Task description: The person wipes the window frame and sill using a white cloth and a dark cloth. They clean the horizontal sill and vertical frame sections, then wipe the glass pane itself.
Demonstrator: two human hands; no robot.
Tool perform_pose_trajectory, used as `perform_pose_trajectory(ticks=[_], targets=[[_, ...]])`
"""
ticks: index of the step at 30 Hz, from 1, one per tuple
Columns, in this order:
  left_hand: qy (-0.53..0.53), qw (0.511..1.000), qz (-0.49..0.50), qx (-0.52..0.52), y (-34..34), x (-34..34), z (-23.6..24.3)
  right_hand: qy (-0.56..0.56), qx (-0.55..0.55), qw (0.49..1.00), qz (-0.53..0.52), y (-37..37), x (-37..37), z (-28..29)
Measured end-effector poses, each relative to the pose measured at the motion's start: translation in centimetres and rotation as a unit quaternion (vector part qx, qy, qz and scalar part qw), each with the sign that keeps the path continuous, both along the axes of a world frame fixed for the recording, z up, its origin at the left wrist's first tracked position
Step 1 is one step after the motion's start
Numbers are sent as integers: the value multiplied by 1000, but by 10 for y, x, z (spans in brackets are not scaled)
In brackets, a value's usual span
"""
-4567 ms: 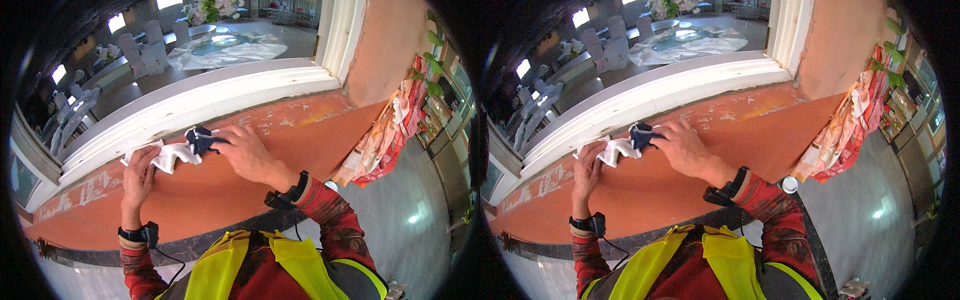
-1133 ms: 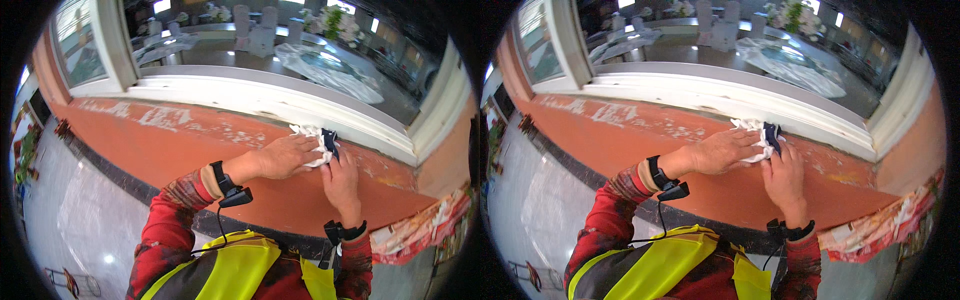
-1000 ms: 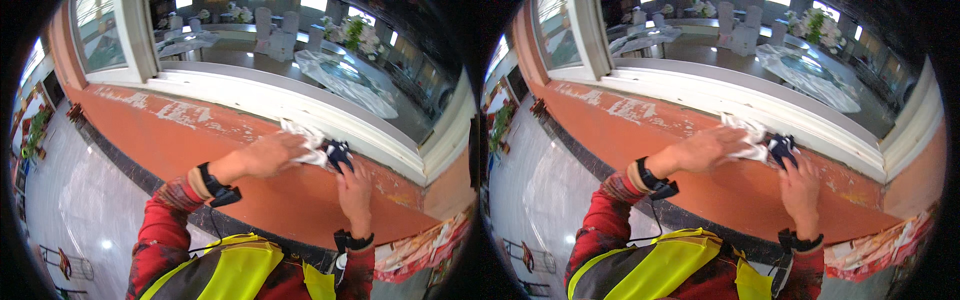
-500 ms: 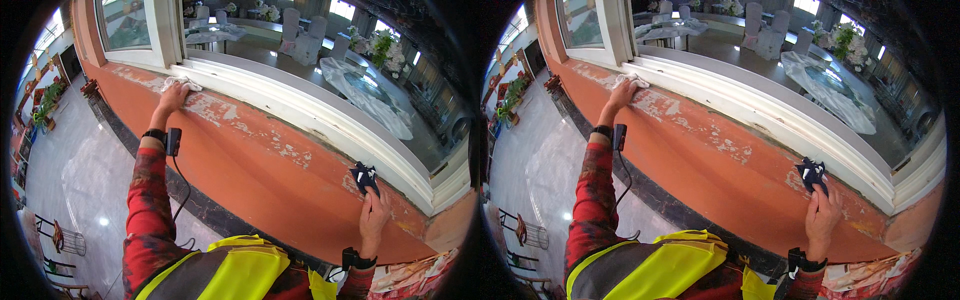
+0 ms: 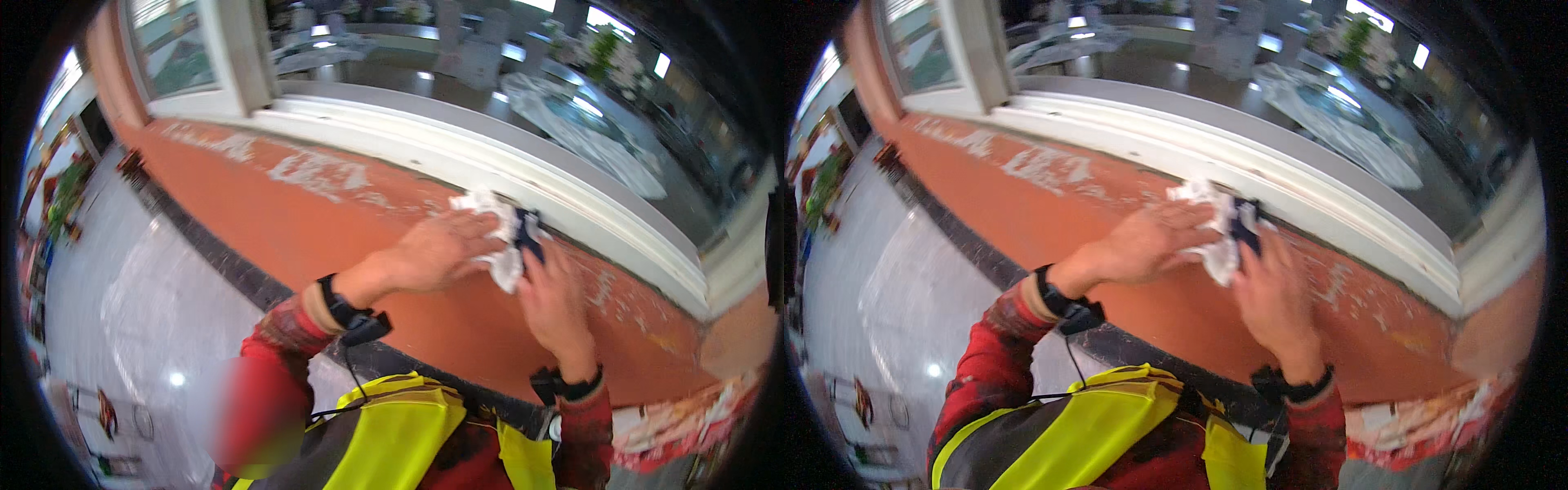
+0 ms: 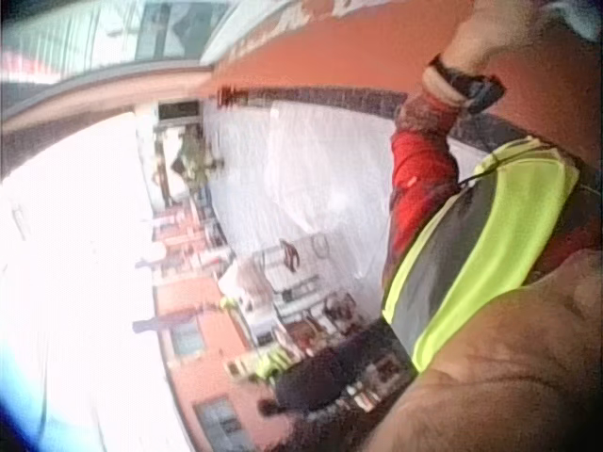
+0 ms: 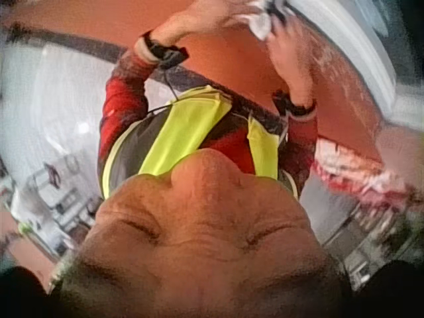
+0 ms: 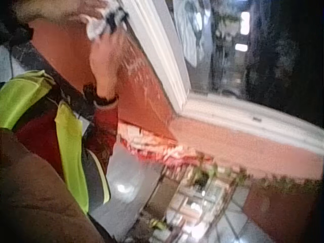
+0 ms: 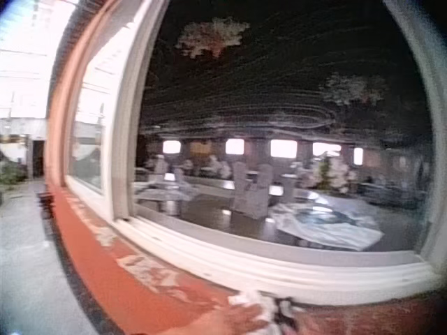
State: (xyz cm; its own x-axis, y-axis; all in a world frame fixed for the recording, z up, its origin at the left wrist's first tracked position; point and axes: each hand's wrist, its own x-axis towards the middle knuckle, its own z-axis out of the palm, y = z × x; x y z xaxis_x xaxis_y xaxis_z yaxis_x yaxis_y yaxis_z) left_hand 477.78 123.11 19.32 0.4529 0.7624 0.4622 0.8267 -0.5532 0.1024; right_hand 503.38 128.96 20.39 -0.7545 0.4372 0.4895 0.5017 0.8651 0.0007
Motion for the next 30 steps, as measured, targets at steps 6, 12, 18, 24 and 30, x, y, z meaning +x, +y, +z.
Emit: perform_pose_trajectory(ticks=[6, 12, 18, 24, 30], targets=[[3, 1000, 18, -4, -1, -2, 6, 32, -22, 999, -13, 20, 67, -5], [-10, 1000, 13, -26, -1, 1, 16, 142, -14, 955, -262, 38, 221, -7], [-8, 1000, 20, -19, 1, -3, 9, 171, -65, 899, -397, 47, 191, -10], [-12, 997, 62, -37, -2, 3, 9, 113, 79, 989, -52, -3, 72, -25], [-41, 999, 31, 8, -2, 2, 6, 322, -120, 910, -231, 34, 214, -38]])
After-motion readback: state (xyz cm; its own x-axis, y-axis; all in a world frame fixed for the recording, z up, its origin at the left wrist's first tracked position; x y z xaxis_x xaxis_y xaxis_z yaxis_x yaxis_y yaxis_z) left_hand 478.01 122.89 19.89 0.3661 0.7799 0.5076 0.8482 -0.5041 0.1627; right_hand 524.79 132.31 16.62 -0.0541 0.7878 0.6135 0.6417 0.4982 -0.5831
